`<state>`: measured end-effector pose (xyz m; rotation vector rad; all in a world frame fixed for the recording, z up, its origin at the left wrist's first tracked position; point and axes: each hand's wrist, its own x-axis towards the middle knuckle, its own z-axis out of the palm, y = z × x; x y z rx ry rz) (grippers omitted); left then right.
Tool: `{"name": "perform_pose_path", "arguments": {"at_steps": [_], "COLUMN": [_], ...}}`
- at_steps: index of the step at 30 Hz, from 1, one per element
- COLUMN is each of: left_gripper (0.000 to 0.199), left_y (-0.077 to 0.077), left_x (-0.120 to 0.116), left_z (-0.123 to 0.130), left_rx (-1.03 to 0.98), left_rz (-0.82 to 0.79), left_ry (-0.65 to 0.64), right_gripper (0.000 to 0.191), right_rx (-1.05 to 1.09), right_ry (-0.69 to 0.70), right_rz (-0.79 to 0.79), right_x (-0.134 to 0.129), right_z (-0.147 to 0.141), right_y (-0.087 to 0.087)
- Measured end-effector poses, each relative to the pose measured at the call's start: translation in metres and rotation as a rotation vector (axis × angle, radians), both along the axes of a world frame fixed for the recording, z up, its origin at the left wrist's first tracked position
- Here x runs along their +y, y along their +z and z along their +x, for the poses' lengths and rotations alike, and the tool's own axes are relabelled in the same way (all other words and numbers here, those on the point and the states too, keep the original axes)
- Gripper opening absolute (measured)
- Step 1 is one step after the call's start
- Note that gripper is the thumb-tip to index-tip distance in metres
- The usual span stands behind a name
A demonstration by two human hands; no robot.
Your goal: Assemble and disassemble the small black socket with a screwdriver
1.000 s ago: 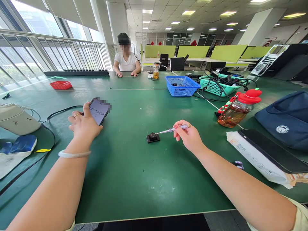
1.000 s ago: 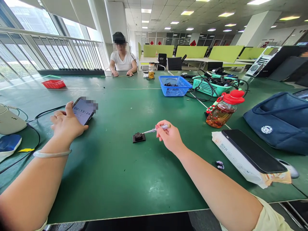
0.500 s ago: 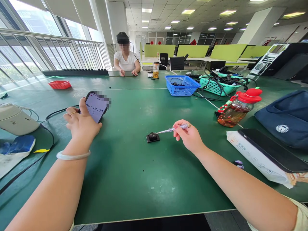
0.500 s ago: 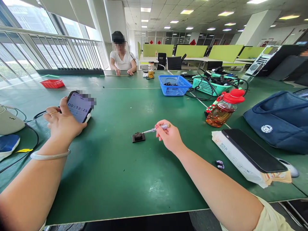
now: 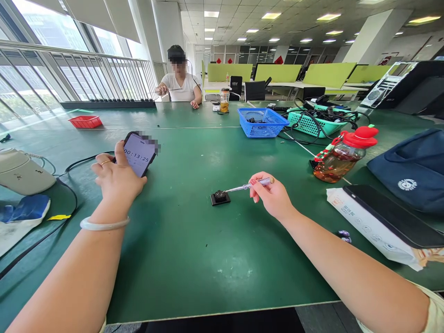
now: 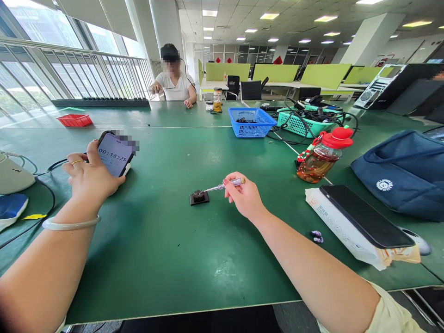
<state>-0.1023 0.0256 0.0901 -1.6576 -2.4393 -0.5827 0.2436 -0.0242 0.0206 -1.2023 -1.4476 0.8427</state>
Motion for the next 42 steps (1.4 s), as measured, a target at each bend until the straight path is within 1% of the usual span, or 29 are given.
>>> {"name": "perform_pose_path", "arguments": {"at_steps": [4,7,10,13,19,25,29,31,33,35,37,39,40,42], "left_gripper": [0.1,0.103,0.101,0.1,0.104,0.103,0.107,0.107,0.105,0.102,0.095,0.084,0.078,0.073], "left_y": [0.0,-0.002,-0.005,-0.008,-0.009,-0.01,-0.01,-0.01,-0.008,-0.006,-0.003,-0.004,-0.006,-0.015], "left_x": [0.005,0.012,0.018,0.02,0.023,0.025,0.023,0.021,0.016,0.011,0.003,-0.005,-0.01,-0.02], "left_z": [-0.008,-0.018,-0.029,-0.035,-0.037,-0.041,-0.039,-0.036,-0.031,-0.023,-0.008,0.014,0.027,0.055], "left_rx": [-0.002,0.001,-0.001,-0.018,-0.042,-0.047,-0.062,-0.09,-0.093,-0.032,0.079,0.175,0.213,0.254], "left_rz": [-0.009,-0.117,-0.227,-0.269,-0.287,-0.327,-0.338,-0.325,-0.272,-0.164,-0.019,0.105,0.136,0.131], "left_ry": [-0.018,0.002,0.037,0.053,0.084,0.096,0.1,0.11,0.108,0.074,-0.011,-0.153,-0.234,-0.419], "right_gripper": [0.052,0.052,0.051,0.05,0.05,0.049,0.052,0.053,0.053,0.052,0.052,0.051,0.051,0.051], "right_rx": [0.002,0.006,0.005,0.004,0.005,-0.005,-0.002,0.0,-0.002,-0.013,-0.031,-0.045,-0.048,-0.042], "right_ry": [0.002,0.006,0.015,0.015,0.021,0.019,0.015,0.012,0.01,0.01,0.008,0.002,-0.002,-0.009], "right_rz": [-0.003,-0.009,-0.013,-0.008,0.009,0.015,0.012,0.011,0.012,0.016,0.021,0.027,0.031,0.038], "right_x": [0.001,0.001,0.0,0.0,0.001,0.001,0.0,-0.001,-0.001,-0.001,-0.001,-0.001,-0.001,-0.001], "right_z": [0.001,0.002,0.002,0.003,0.002,0.002,0.001,0.0,0.0,0.0,0.0,0.001,0.001,0.001], "right_y": [-0.001,-0.001,-0.001,-0.002,-0.003,-0.003,-0.001,0.0,0.001,0.001,0.001,0.001,0.001,0.001]}}
